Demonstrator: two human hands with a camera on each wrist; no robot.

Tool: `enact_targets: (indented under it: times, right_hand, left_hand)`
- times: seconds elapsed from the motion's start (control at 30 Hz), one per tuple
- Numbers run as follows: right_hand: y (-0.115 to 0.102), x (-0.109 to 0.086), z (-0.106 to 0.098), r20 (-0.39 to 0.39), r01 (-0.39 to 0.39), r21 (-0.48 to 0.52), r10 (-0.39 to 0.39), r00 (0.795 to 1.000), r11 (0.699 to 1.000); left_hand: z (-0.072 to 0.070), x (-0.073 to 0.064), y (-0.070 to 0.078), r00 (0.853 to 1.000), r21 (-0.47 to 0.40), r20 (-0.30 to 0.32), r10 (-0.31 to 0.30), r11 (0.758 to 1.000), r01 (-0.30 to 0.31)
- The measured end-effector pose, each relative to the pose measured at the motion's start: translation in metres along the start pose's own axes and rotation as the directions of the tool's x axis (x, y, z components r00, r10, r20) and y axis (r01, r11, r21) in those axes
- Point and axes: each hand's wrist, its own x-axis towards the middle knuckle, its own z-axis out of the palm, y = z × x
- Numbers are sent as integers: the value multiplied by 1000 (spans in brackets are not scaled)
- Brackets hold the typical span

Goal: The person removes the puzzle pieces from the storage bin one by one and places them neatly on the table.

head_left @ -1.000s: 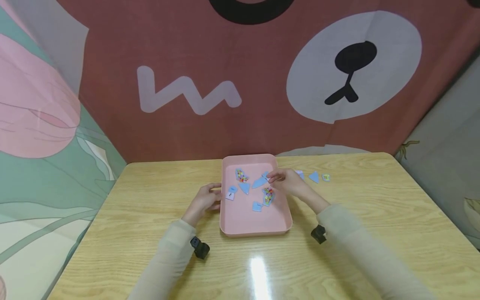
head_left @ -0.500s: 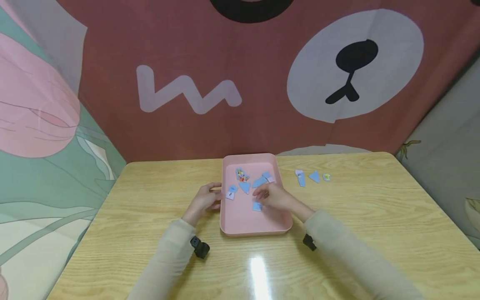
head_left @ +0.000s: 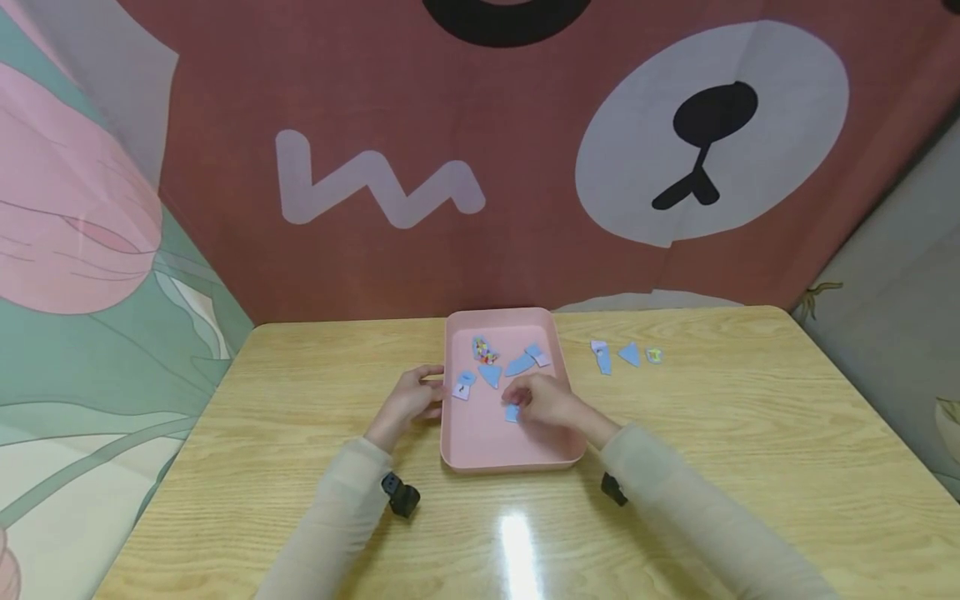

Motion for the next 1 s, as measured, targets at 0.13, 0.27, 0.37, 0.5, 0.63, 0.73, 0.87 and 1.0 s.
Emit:
enact_targets:
  times: [0.13, 0.27, 0.37, 0.5, 0.63, 0.73, 0.87, 1.0]
  right_hand:
    - [2, 1, 2, 9, 6, -32, -6, 1000, 999]
    - [2, 2, 3, 17, 27, -51, -26, 1000, 998]
    - [2, 2, 3, 18, 35, -48, -34, 999, 998]
    - [0, 3, 3, 16, 51, -57, -50, 999, 997]
    - [1, 2, 3, 11, 56, -72, -55, 998, 996]
    - [1, 2, 2, 12, 38, -61, -37, 999, 997]
    - [3, 0, 1, 16, 40, -35, -40, 999, 999]
    - [3, -2, -4, 25, 54, -10, -54, 998, 998]
  left_hand:
    - [-2, 2, -2, 1000, -1, 8, 14, 1000, -14]
    - [-2, 2, -2, 1000, 7, 5, 14, 1000, -14]
    - [0, 1, -1, 1000, 13, -8, 0, 1000, 0]
    - [1, 2, 0, 1000, 13, -9, -7, 1000, 7]
    - [1, 2, 0, 1000, 15, -10, -10, 1000, 10]
    - [1, 2, -1, 1000, 16, -11, -10, 1000, 10]
    - [1, 2, -1, 1000, 24, -15, -9, 1000, 10]
    - [1, 1, -1, 1000, 22, -16, -3, 1000, 3]
